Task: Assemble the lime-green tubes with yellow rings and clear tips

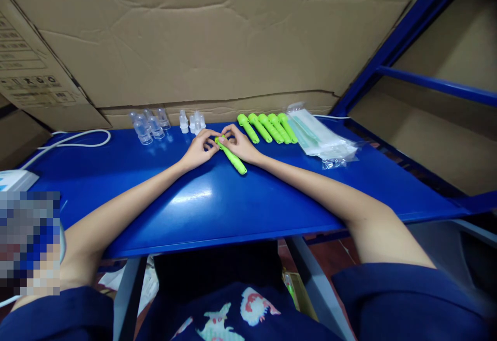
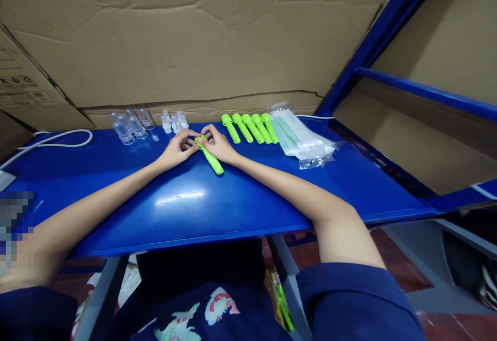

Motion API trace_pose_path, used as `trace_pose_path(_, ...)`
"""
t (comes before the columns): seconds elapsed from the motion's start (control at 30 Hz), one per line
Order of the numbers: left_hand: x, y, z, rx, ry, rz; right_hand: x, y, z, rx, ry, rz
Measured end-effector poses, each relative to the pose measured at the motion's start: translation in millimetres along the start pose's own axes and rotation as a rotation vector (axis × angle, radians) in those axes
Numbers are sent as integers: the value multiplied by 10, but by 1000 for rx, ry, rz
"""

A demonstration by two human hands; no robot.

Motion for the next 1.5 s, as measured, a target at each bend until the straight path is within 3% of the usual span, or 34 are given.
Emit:
trace_pose_path(0.33, -3, 10, 12, -13, 11, 2, 5, -9, 4, 90, -9, -47)
trace_pose_path(1.07, 5, 19, 70, 63, -16, 1, 5, -5, 2, 109, -28, -25)
trace_pose_path(1.5, 0, 18, 48, -10, -25, 40, 7, 0, -10, 119, 15, -13)
Point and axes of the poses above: each hand's wrist, its own x-axis towards the middle knuckle, its own y-axis out of the back of the hand, z = x × y, the point moved 4 cm from there along x, towards the middle knuckle, and after that the axes turned 11 degrees about -y, right-handed, at the moved point
